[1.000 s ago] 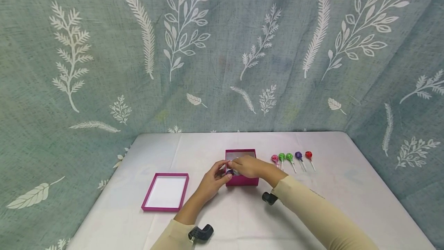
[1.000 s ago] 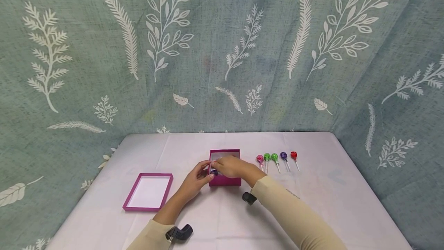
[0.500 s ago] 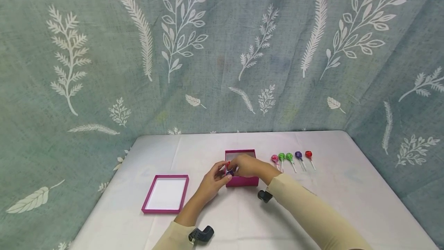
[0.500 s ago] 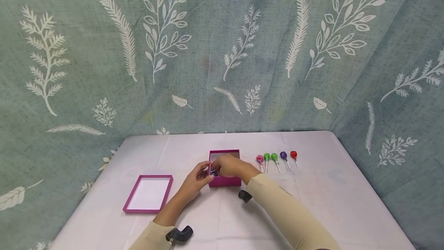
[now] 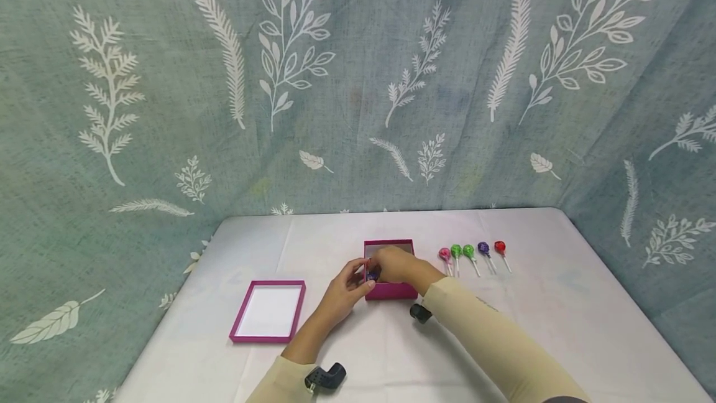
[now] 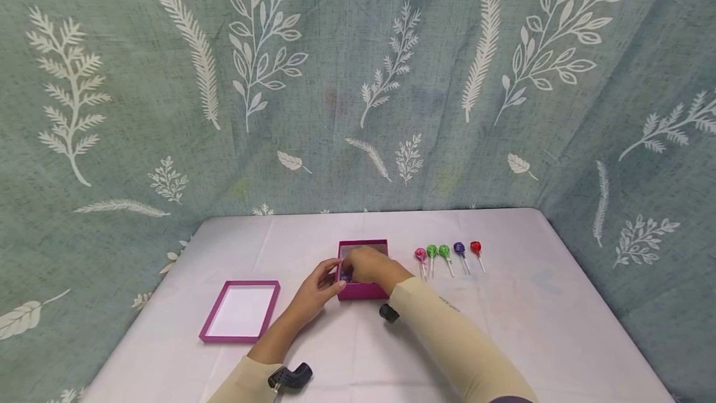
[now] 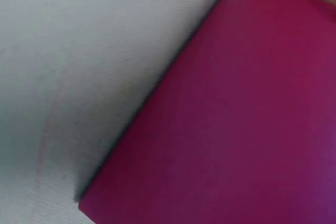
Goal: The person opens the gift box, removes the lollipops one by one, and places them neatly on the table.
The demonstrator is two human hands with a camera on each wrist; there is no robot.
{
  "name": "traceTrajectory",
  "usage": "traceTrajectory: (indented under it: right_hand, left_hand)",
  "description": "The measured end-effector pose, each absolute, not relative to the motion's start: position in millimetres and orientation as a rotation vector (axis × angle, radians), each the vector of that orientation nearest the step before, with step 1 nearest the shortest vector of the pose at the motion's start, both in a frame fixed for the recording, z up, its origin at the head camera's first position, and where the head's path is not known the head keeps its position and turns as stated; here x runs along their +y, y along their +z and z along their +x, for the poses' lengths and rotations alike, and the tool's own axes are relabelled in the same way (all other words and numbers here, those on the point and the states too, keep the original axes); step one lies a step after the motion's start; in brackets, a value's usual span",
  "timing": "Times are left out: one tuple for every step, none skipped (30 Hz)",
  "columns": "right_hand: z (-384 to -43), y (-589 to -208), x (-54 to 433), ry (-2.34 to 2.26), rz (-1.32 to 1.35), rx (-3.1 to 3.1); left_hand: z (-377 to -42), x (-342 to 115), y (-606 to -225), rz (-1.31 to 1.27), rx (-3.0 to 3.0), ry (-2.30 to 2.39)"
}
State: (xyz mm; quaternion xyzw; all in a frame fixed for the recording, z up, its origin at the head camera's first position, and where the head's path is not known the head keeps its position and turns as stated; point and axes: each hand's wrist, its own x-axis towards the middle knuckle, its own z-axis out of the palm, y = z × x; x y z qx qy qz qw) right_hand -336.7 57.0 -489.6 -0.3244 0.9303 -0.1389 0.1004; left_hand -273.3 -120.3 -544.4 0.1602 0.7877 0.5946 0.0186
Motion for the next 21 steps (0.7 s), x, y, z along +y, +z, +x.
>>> traceTrajectory:
  right_hand:
    - [-337.2,-490.2,57.1,-0.386,-0.962,2.76]
    - [-337.4,-490.6,57.4,-0.362,-0.964,2.77]
    - [-337.5,-491.1,57.5,-0.344,-0.965,2.776]
    - [-337.4,-491.2,57.8,-0.334,-0.961,2.782]
    - [-337.5,-491.3,58.2,-0.323,-0.963,2.786]
    - [-337.4,-491.2,58.6,-0.32,-0.965,2.789]
    - [-337.4,-491.2,59.0,-0.314,-0.973,2.798]
    - [-337.2,-491.0,59.5,-0.315,-0.984,2.804]
    - [-337.2,-490.8,59.9,-0.315,-1.003,2.81]
    - [-337.1,-490.5,60.4,-0.309,-1.021,2.817]
    - [-336.9,-490.1,60.8,-0.31,-1.04,2.82]
    - [-336.9,-489.6,61.1,-0.313,-1.061,2.828]
    - [-336.6,-489.1,61.4,-0.319,-1.073,2.834]
    - [-336.4,-488.3,61.6,-0.327,-1.079,2.838]
    - [-336.2,-487.6,61.8,-0.338,-1.076,2.841]
    - [-335.9,-486.7,62.1,-0.356,-1.062,2.844]
    - [-335.6,-485.8,62.3,-0.371,-1.046,2.845]
    - [-335.3,-484.3,62.6,-0.385,-1.021,2.851]
    - [-334.7,-482.8,62.9,-0.403,-0.991,2.85]
    - [-334.3,-481.2,63.3,-0.421,-0.965,2.85]
    - [-333.9,-479.6,64.0,-0.441,-0.941,2.851]
  left_hand:
    - [-273.3,-120.2,-544.5,0.492,2.446,1.844]
    - [-272.9,-120.0,-544.1,0.487,2.446,1.84]
    - [-272.3,-119.9,-543.5,0.484,2.449,1.833]
    - [-271.5,-119.6,-542.5,0.481,2.452,1.827]
    - [-270.7,-119.4,-541.2,0.473,2.453,1.822]
    - [-269.4,-119.1,-538.8,0.465,2.451,1.819]
    - [-267.9,-118.7,-535.6,0.468,2.447,1.821]
    - [-266.0,-118.5,-531.6,0.475,2.438,1.829]
    - [-264.1,-118.4,-527.5,0.485,2.43,1.834]
    - [-262.3,-118.2,-523.4,0.492,2.42,1.839]
    - [-260.6,-118.2,-519.5,0.508,2.409,1.847]
    - [-259.0,-118.1,-516.0,0.516,2.399,1.856]
    - [-258.3,-118.0,-514.3,0.524,2.392,1.863]
    - [-259.0,-118.2,-515.5,0.524,2.389,1.865]
    - [-260.3,-118.4,-518.2,0.523,2.394,1.862]
    - [-262.0,-118.5,-521.7,0.525,2.402,1.86]
    - [-264.2,-118.7,-525.8,0.517,2.409,1.856]
    - [-266.3,-118.8,-529.8,0.504,2.421,1.85]
    - [-268.7,-119.0,-534.2,0.497,2.435,1.843]
    - [-270.7,-119.3,-538.1,0.492,2.446,1.836]
    - [-271.8,-119.6,-540.0,0.485,2.454,1.832]
